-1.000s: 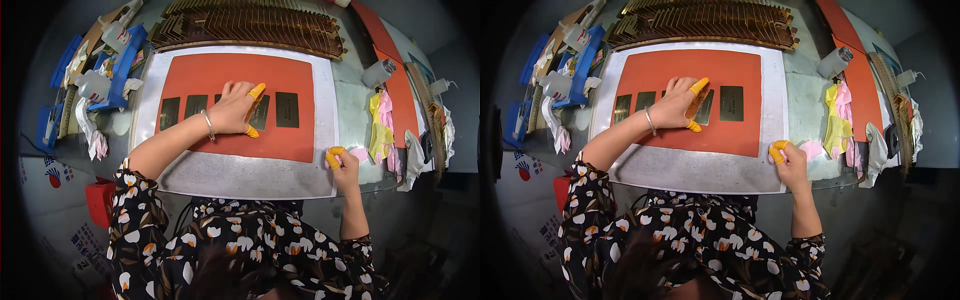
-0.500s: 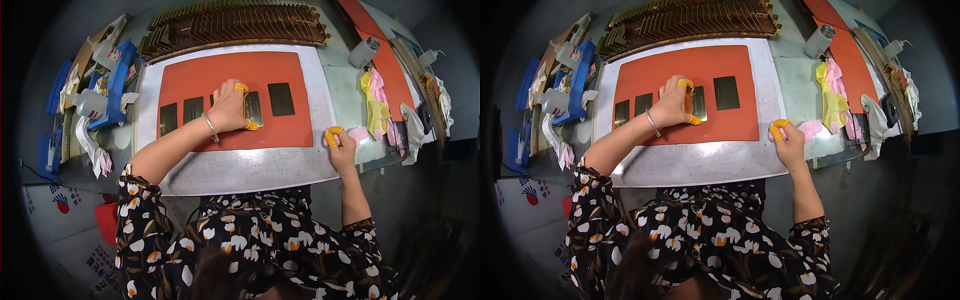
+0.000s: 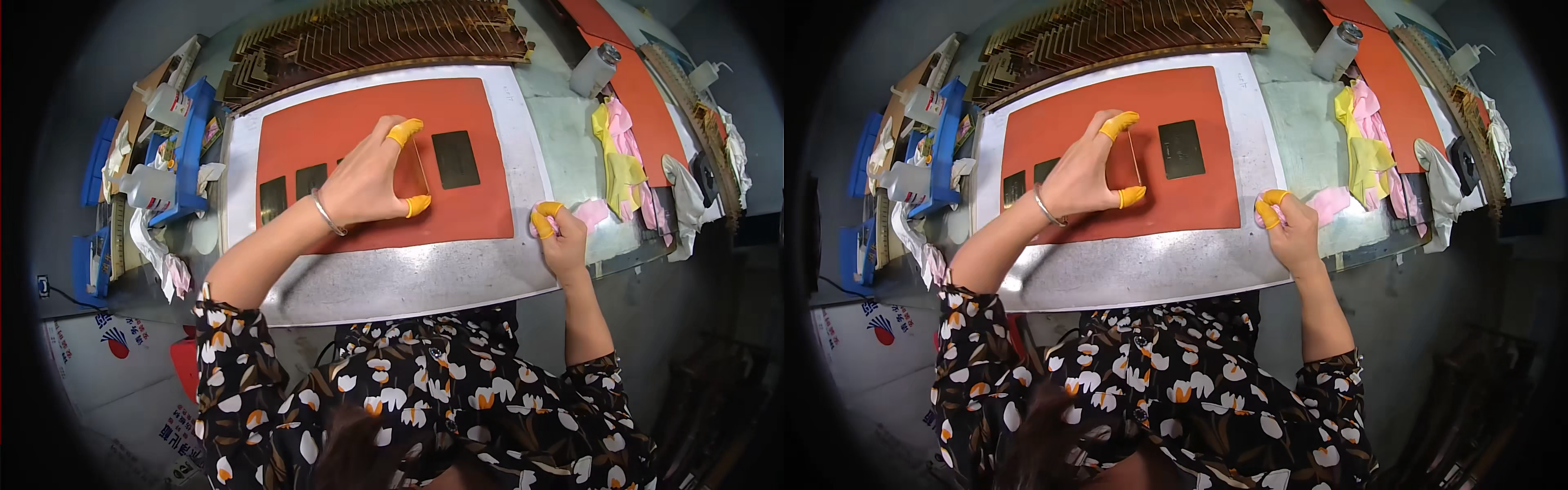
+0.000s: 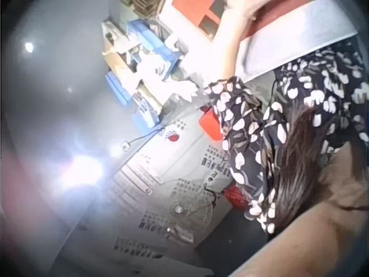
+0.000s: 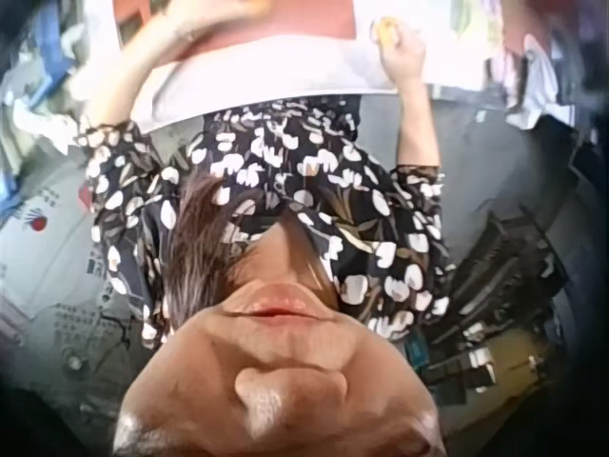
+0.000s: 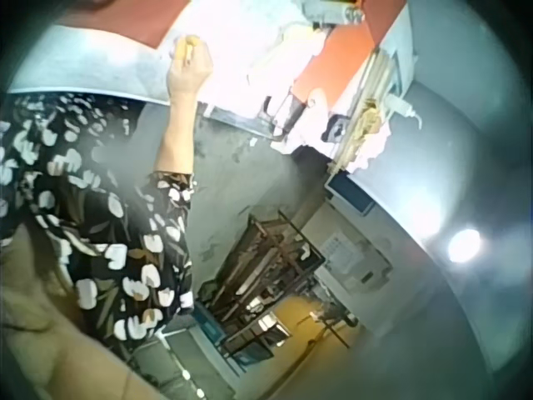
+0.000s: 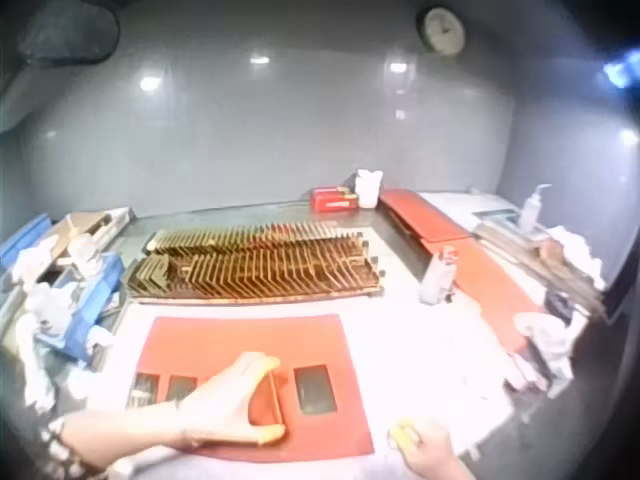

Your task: The person repeatedly applies liquid from a pump bottle onto a yellow sponge and wipes several small rectangular metal plates arranged on a red mat. After wiping each plate, the person picks it up and places it into a nearby rack, repeating the cycle for multiple plates.

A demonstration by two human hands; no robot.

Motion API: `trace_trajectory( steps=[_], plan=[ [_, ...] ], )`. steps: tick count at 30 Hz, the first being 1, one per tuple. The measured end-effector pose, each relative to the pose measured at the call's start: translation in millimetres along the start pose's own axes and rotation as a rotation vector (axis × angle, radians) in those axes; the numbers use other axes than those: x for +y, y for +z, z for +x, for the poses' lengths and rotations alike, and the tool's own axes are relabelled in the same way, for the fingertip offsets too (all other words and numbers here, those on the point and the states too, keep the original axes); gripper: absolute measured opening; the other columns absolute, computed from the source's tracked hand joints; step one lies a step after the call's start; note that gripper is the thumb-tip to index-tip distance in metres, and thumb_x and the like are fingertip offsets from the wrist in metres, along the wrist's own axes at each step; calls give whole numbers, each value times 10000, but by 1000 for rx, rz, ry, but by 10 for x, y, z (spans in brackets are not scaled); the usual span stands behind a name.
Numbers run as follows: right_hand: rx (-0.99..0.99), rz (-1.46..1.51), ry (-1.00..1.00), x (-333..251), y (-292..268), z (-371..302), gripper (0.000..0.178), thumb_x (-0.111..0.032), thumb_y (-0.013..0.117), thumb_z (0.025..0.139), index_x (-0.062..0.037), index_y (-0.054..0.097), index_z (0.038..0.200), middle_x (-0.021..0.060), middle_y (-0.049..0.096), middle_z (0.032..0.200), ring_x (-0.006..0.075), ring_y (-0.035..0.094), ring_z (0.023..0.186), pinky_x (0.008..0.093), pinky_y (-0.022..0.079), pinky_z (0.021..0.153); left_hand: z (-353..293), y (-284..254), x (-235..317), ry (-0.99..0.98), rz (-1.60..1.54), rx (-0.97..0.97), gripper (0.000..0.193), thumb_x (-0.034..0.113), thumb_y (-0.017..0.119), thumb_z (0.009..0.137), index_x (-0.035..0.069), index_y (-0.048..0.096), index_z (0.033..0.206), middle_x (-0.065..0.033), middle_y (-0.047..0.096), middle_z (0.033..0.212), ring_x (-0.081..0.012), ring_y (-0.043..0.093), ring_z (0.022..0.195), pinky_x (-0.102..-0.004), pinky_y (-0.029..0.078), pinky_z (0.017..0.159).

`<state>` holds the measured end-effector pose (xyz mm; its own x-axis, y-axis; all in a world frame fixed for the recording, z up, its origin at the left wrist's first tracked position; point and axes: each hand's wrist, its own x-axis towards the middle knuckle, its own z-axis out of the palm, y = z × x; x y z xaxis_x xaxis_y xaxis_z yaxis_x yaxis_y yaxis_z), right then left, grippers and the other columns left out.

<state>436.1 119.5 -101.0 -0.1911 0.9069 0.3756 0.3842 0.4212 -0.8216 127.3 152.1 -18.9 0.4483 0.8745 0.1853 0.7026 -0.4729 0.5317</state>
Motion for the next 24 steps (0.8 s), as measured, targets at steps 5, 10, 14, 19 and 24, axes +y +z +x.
trace_trajectory(
  steps=[5,10,14,19,24],
  plan=[
    [-12,-13,-13,27,8,-2,43,-8,600,853,29,579,851,70,587,649,112,554,554,230,430,510,-240,231,-385,-57,150,22,924,335,822,595,22,370,1338,-204,392,1332,-348,346,1266,-475,212,1081],
    [3,-49,-1,36,2,-24,61,-28,615,850,26,588,860,81,596,657,123,562,558,238,432,517,-423,-74,-575,-242,337,-144,990,386,864,491,-5,411,1280,-167,384,1243,-322,345,1207,-442,242,1028],
    [0,-110,32,97,-16,-34,90,-60,629,847,20,598,873,80,608,678,132,568,574,246,433,534,-373,-77,-513,-354,294,-185,794,321,850,514,34,475,1154,-153,419,1156,-319,410,1102,-392,327,938],
    [-3,-76,70,85,-11,-25,82,-59,625,849,16,597,869,67,596,675,108,539,574,237,421,534,-357,-171,-315,-104,517,-222,815,373,799,567,45,468,1236,-111,508,1114,-276,512,992,-372,428,825],
    [7,-82,77,49,-18,-18,69,-48,617,853,15,592,862,51,578,667,90,510,574,224,410,534,-398,-240,-298,-84,226,-106,770,299,785,613,38,460,1261,-128,505,1173,-288,525,1053,-363,481,838]
  ],
)
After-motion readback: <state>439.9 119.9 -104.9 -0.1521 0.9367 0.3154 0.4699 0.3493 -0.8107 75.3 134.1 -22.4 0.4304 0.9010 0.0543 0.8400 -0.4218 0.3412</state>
